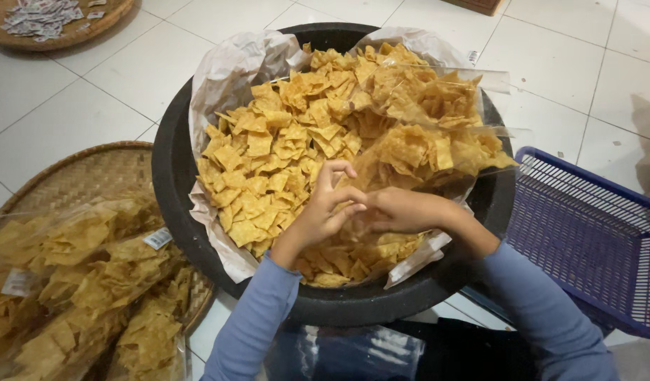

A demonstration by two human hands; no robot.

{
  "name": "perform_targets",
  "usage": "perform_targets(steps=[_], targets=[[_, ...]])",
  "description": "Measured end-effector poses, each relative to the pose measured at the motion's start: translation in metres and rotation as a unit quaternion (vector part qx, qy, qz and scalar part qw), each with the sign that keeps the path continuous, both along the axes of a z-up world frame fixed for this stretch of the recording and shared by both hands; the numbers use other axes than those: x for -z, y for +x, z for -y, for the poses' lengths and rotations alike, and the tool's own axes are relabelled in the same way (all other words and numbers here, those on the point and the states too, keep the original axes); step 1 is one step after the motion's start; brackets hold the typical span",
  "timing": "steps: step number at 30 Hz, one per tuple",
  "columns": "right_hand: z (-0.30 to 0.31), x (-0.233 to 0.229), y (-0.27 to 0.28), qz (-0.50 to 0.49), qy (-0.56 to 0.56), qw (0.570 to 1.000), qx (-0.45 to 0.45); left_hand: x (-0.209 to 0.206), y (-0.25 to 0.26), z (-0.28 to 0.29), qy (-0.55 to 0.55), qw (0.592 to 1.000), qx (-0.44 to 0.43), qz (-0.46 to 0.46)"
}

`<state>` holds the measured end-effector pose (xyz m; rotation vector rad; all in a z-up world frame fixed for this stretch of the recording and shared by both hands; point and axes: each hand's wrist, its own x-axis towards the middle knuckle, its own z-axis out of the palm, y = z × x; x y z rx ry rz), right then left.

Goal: The person scoops fried snacks from a large bowl into plastic bags, weighs them on a digital scale, and places the filled bags into a basket.

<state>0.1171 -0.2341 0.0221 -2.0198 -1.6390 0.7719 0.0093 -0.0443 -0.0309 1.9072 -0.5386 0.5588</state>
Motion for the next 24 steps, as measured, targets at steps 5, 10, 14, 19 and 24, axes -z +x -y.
perform_targets(steps=[5,10,14,19,24], targets=[[-0.003,0.001,-0.015,0.005,0.143,0.978,0.152,0.001,-0.001,0.003,-0.020,0.999,0.029,0.000],[-0.003,-0.006,-0.018,0.145,0.167,0.975,0.024,-0.007,-0.005,0.008,0.023,0.999,0.007,0.026],[0.009,-0.005,-0.015,0.139,0.069,0.982,0.110,-0.011,-0.009,0.006,0.027,0.999,-0.005,0.031],[-0.002,0.029,-0.010,0.192,-0.074,0.970,0.130,-0.011,-0.008,0.009,0.056,0.998,-0.009,0.036],[-0.020,0.053,-0.010,0.129,0.112,0.984,0.046,-0.011,-0.008,0.008,0.074,0.996,-0.022,0.039]])
